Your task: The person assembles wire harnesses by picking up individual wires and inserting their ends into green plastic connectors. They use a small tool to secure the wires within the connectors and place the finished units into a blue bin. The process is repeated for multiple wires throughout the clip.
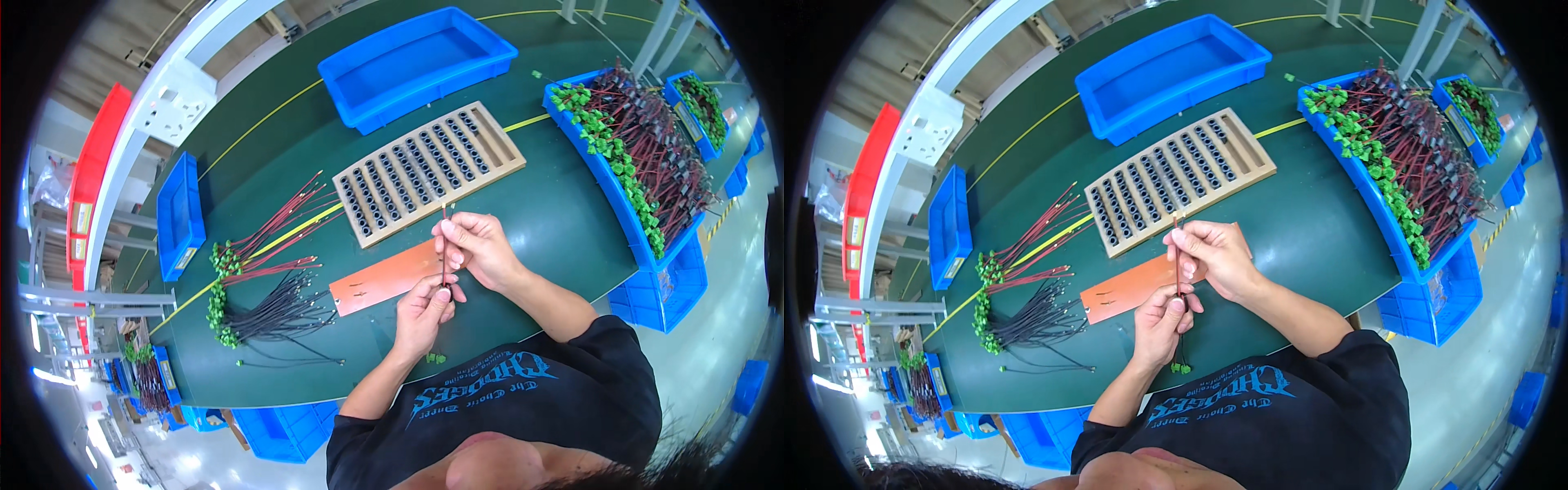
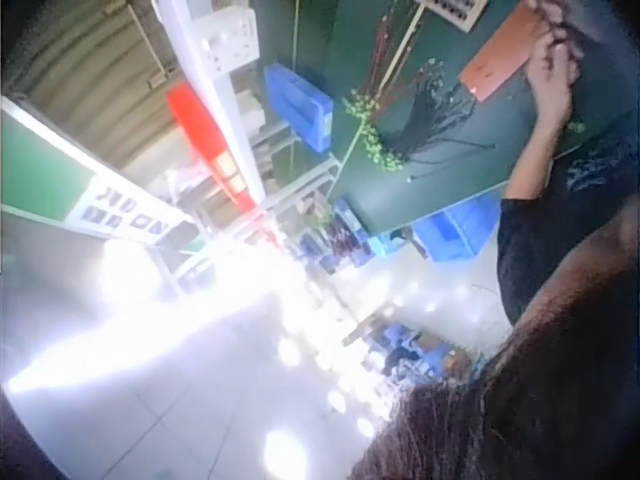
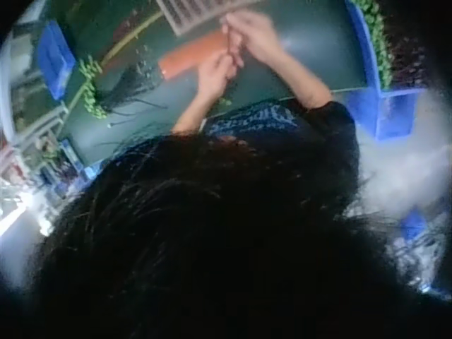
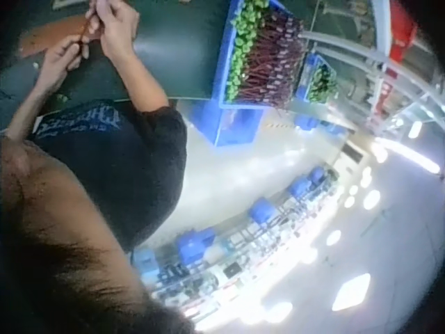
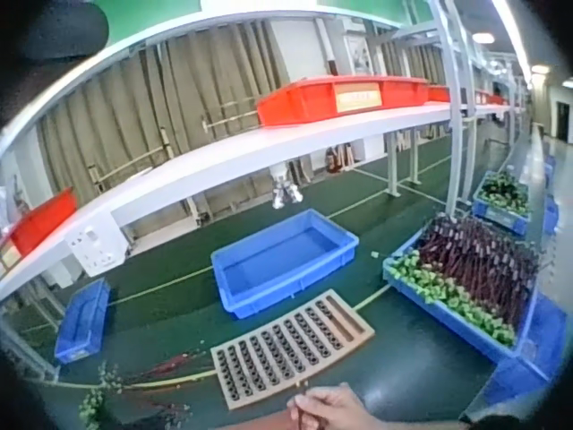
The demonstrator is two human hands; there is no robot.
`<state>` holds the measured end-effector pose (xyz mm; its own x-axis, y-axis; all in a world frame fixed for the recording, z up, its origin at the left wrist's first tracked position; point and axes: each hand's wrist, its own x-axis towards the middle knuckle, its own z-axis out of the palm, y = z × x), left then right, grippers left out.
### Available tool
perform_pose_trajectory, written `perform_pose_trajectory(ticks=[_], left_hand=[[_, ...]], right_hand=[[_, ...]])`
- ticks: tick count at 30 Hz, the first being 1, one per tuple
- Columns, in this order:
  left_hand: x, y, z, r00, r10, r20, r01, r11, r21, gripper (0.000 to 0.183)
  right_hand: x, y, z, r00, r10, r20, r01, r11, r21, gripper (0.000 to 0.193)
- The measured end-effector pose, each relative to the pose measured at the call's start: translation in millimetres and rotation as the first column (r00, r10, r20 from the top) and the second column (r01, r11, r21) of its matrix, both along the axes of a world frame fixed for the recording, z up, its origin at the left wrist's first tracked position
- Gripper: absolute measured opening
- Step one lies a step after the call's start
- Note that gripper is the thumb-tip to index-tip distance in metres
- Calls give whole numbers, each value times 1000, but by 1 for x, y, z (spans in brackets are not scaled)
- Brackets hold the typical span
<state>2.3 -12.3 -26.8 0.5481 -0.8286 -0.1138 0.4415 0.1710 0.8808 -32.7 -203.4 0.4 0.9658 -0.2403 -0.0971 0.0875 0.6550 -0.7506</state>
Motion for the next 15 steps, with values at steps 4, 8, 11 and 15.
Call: perform_pose_trajectory(ticks=[4,8,11,15], left_hand=[[0,-10,2,997,73,-2,-73,996,-43,37],[3,-7,9,904,75,421,-100,994,37,44],[18,13,4,640,153,753,-276,960,40,44],[33,32,-16,568,232,789,-389,921,10,35]], right_hand=[[-8,-5,0,946,87,313,197,613,-765,28],[-53,-38,36,982,79,169,116,449,-886,28],[-95,-101,90,897,-443,5,348,698,-626,27],[-136,-244,135,613,-786,80,509,316,-800,37]])
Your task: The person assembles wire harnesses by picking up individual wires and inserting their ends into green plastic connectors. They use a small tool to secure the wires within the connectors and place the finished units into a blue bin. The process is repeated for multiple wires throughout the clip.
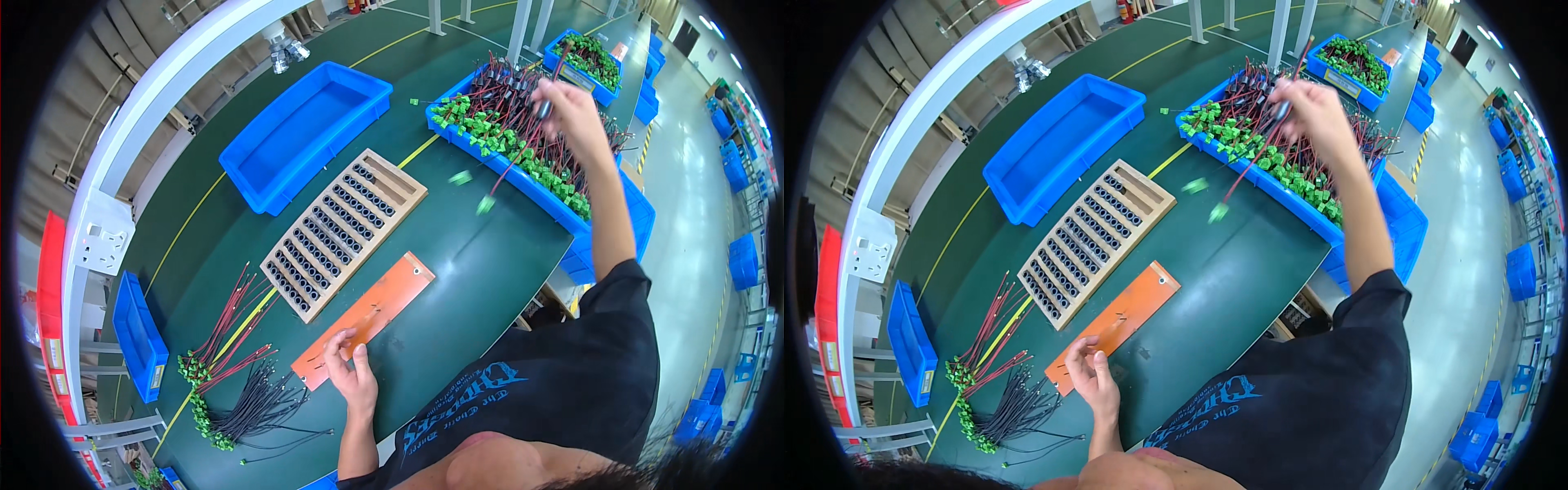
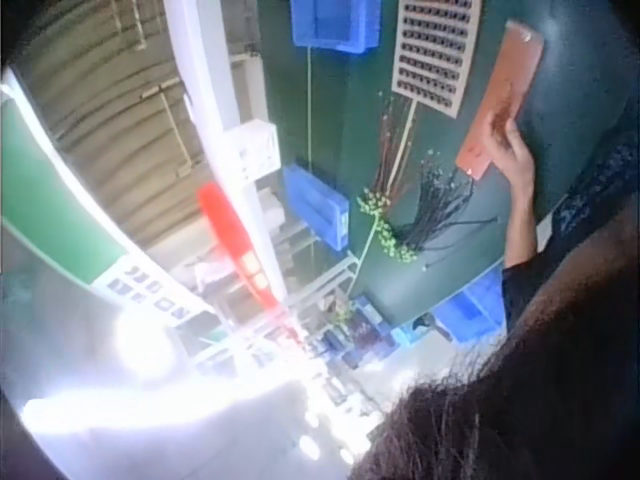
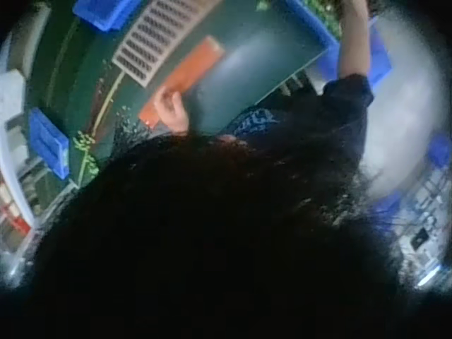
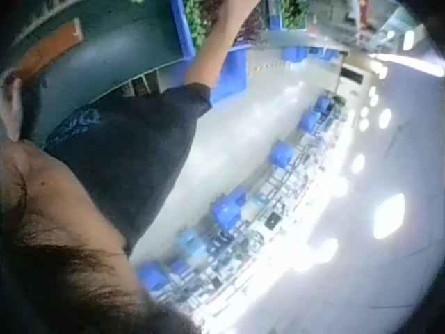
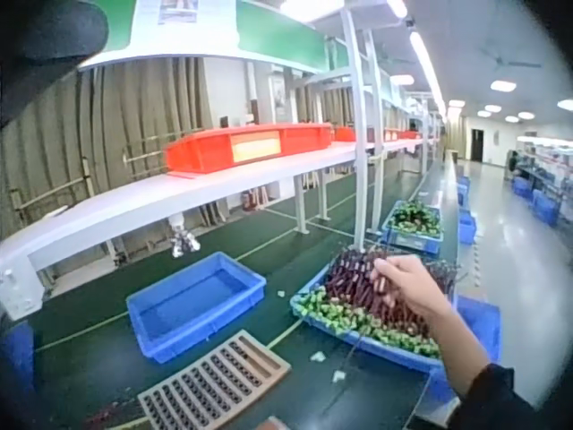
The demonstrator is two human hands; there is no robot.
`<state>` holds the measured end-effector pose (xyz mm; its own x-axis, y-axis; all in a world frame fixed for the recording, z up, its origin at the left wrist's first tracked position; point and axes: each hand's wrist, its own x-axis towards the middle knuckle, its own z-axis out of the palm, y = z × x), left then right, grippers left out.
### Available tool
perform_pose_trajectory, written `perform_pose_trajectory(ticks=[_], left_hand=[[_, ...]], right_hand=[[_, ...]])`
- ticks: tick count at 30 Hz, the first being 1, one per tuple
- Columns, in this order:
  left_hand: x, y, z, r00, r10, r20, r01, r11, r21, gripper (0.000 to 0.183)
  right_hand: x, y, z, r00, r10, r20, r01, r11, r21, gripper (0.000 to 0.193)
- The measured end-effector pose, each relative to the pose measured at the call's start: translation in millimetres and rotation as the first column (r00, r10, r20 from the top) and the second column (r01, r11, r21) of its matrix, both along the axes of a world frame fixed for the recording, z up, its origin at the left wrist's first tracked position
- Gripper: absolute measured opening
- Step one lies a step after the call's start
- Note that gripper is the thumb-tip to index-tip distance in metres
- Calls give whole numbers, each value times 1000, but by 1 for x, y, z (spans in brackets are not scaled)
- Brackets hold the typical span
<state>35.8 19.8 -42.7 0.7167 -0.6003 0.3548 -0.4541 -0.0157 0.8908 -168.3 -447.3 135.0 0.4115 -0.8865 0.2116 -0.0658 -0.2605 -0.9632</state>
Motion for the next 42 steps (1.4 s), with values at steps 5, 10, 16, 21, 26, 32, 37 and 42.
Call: perform_pose_trajectory(ticks=[5,10,16,21,26,32,37,42], left_hand=[[-3,-7,-3,996,-40,79,31,994,105,26],[-5,-22,0,977,-96,189,80,993,92,30],[2,-21,0,937,-145,318,95,981,168,28],[3,-3,-1,898,-114,424,34,981,191,22],[40,72,6,829,5,560,-170,955,244,18],[113,164,42,664,183,725,-541,787,297,28],[185,182,38,572,-82,816,-567,679,466,24],[229,169,28,578,-276,768,-492,633,598,19]], right_hand=[[-51,-151,-25,859,-164,-486,193,981,11,39],[-66,-177,-44,305,-734,-607,-146,593,-792,50],[131,-6,-80,823,80,-562,-491,598,-634,26],[227,60,-162,854,172,-490,-495,558,-667,27],[239,59,-206,894,137,-426,-401,669,-626,22],[235,61,-201,931,112,-346,-274,841,-466,30],[236,56,-201,905,144,-401,-342,808,-480,33],[238,61,-201,906,163,-391,-360,781,-510,29]])
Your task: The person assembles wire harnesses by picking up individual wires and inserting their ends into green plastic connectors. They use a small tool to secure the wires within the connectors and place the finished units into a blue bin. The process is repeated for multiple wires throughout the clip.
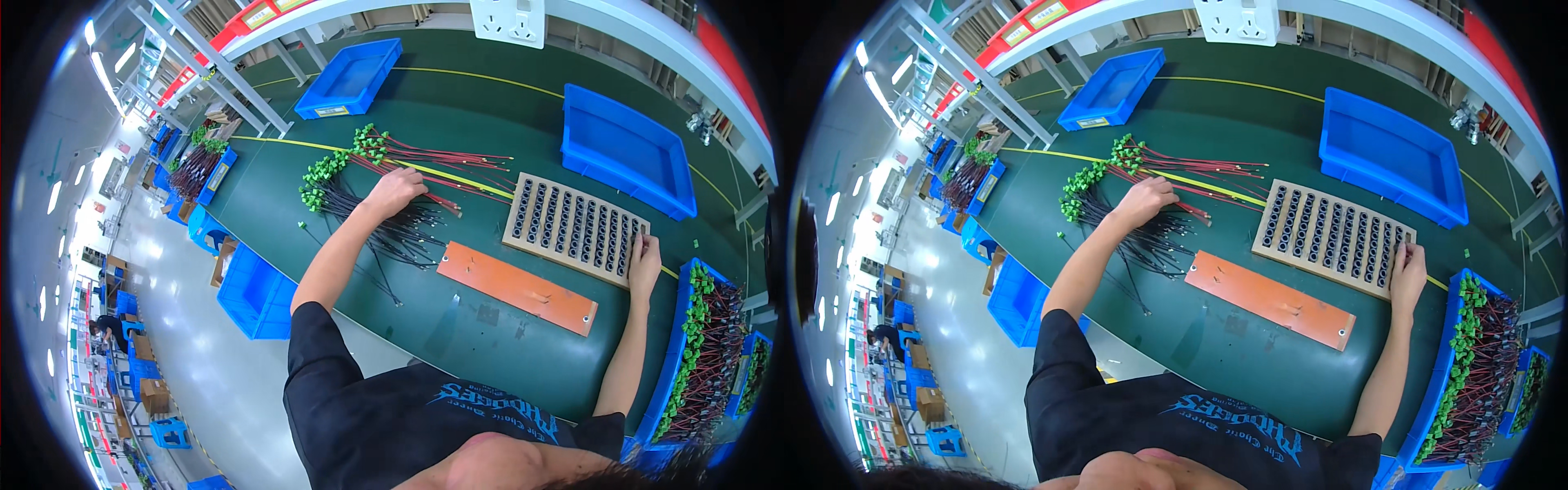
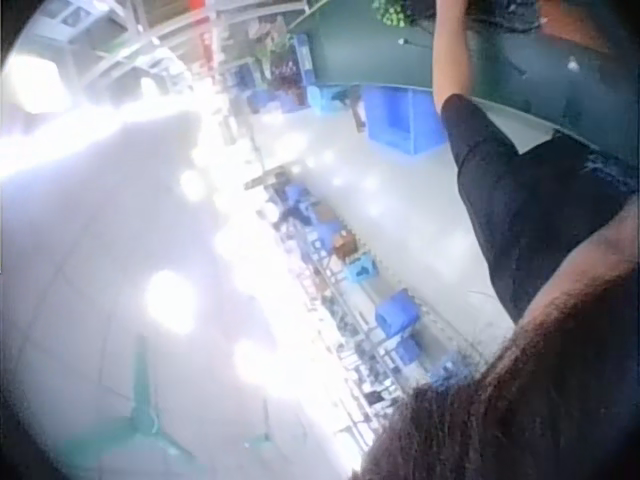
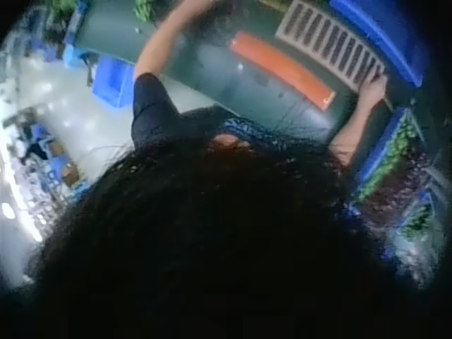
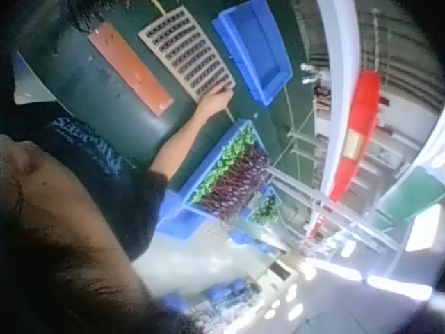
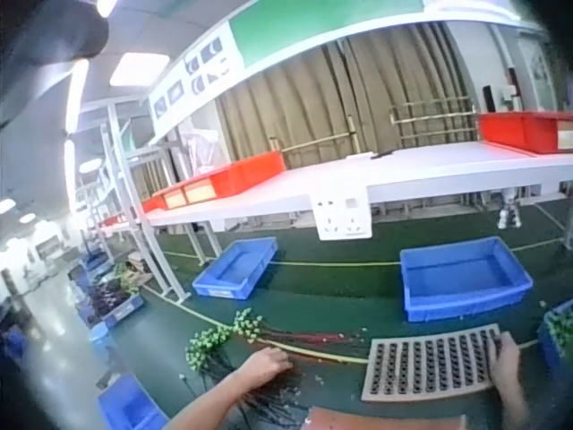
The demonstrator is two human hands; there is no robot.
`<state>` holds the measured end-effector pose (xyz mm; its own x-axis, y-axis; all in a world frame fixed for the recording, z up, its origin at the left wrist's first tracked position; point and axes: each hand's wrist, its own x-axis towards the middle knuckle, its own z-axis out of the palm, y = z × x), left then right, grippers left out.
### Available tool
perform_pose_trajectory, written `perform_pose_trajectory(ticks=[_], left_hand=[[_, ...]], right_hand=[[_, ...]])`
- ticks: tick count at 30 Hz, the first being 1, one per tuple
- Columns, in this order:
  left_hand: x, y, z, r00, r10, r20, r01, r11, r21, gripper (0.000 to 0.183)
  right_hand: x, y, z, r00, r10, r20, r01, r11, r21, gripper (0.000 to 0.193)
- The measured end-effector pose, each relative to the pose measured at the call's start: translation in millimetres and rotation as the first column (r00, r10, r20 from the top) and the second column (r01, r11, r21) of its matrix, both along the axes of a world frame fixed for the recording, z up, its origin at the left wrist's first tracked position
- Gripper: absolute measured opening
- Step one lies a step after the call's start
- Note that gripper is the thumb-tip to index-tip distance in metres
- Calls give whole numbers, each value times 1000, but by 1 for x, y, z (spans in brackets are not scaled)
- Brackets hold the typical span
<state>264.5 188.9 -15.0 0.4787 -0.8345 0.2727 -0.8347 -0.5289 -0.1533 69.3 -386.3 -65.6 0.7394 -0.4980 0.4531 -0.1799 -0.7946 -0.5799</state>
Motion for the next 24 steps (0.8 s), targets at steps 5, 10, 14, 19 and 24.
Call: perform_pose_trajectory(ticks=[5,10,14,19,24], left_hand=[[-3,10,15,995,0,-97,-17,985,-173,14],[-12,25,28,977,36,-212,-71,984,-162,16],[-15,8,16,991,-15,-132,-3,991,-132,16],[1,-9,6,984,-8,-179,24,996,88,17],[7,15,28,962,-54,-267,-8,974,-226,16]], right_hand=[[-2,2,7,999,-3,-35,4,1000,25,26],[-5,-7,-2,1000,8,-3,-8,1000,24,30],[-2,-1,-1,1000,11,-1,-11,1000,19,29],[0,-3,-2,1000,21,6,-21,1000,16,29],[-1,-6,-5,1000,15,6,-15,999,37,28]])
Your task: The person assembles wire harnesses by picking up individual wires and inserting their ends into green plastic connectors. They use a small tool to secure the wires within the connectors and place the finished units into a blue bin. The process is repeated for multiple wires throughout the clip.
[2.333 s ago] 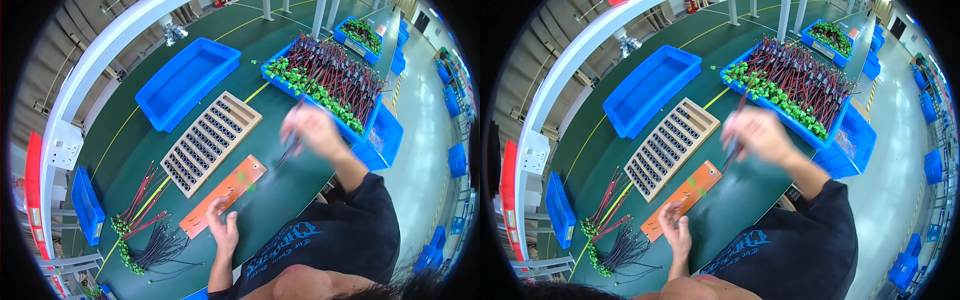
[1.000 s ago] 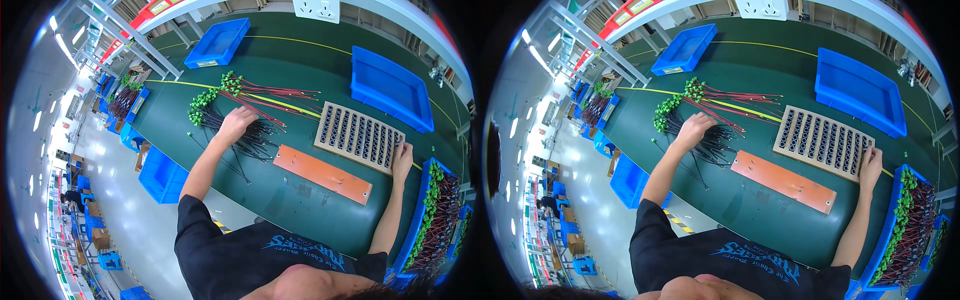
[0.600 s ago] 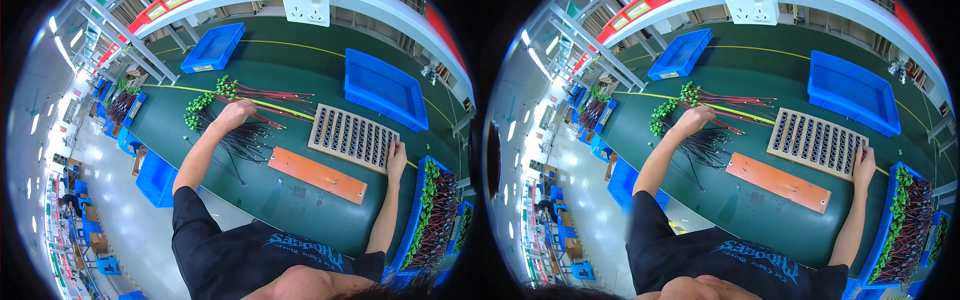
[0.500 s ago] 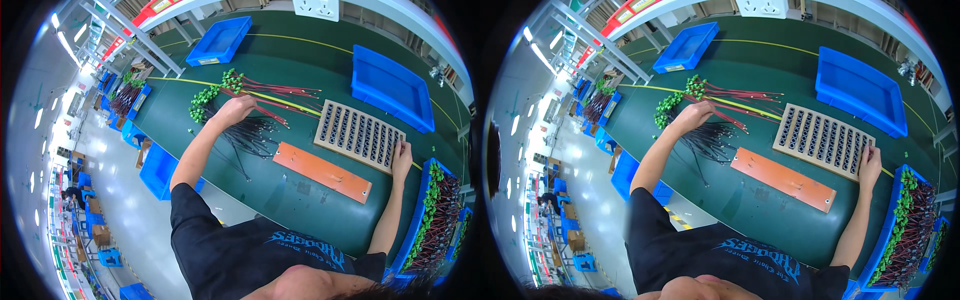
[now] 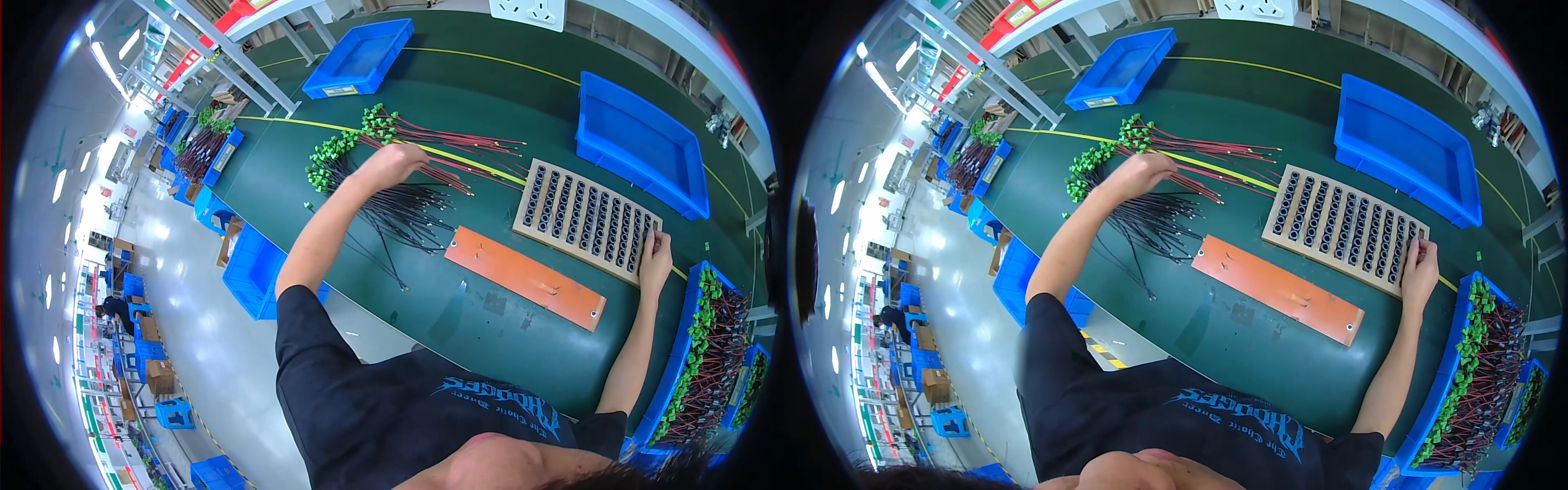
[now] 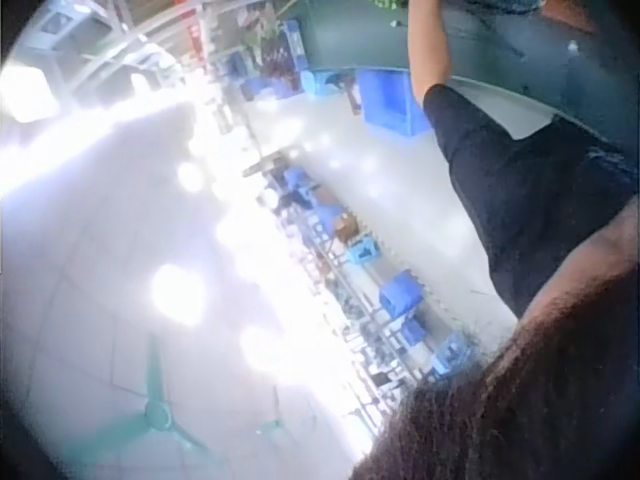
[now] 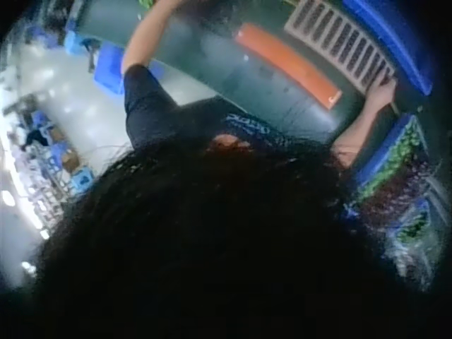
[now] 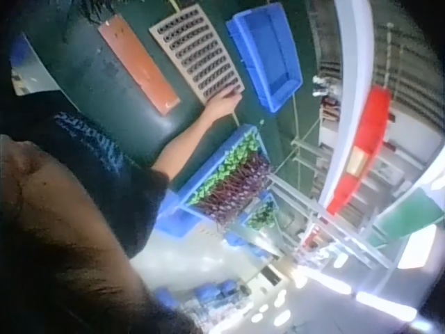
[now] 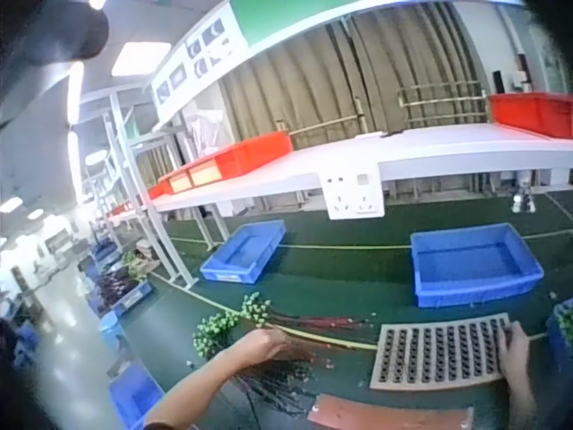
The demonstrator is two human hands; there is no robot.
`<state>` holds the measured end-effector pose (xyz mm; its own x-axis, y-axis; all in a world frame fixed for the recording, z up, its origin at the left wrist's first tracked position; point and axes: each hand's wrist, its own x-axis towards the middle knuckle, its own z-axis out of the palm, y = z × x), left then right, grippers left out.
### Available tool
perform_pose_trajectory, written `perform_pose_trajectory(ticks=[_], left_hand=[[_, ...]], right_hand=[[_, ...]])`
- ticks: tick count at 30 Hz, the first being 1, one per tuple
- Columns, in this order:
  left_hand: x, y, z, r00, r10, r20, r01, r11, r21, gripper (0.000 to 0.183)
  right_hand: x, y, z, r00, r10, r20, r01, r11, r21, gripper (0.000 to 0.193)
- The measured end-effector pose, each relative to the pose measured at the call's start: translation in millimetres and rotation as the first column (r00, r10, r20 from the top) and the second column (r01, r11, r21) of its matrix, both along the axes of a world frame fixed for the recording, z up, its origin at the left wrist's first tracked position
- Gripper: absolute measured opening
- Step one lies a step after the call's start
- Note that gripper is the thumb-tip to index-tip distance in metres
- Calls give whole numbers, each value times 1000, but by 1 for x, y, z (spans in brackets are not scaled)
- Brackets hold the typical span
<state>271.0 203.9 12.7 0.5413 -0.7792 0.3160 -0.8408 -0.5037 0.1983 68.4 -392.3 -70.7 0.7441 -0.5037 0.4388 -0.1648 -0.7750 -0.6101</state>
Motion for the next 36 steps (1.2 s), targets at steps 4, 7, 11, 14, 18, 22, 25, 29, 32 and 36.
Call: perform_pose_trajectory(ticks=[4,7,11,14,18,22,25,29,32,36], left_hand=[[-16,30,24,979,127,-162,-125,992,24,18],[-25,66,22,975,138,-175,-106,978,180,17],[-36,79,-2,979,172,-107,-139,954,267,12],[-36,78,-6,980,161,-118,-130,965,228,12],[-33,77,15,973,184,-137,-181,983,34,11],[-33,77,43,835,409,-368,-423,905,44,13],[-34,87,48,898,314,-308,-335,942,-16,14],[-34,87,50,810,379,-447,-459,885,-81,12],[-27,89,52,794,376,-478,-474,875,-100,10],[-19,91,49,768,344,-540,-469,876,-109,10]], right_hand=[[-3,-1,0,1000,-15,5,14,999,33,27],[-2,5,4,1000,-2,-20,3,1000,28,26],[-1,5,5,1000,1,-15,-1,999,41,26],[-2,7,6,1000,-5,-6,5,999,37,27],[-2,8,8,1000,-2,-9,3,998,68,27],[-2,3,3,1000,4,24,-5,998,59,27],[-1,5,3,1000,2,8,-3,997,72,27],[-2,7,7,1000,-1,-23,3,996,92,26],[-2,7,7,1000,14,6,-14,996,84,25],[-2,5,5,1000,20,16,-21,997,75,25]])
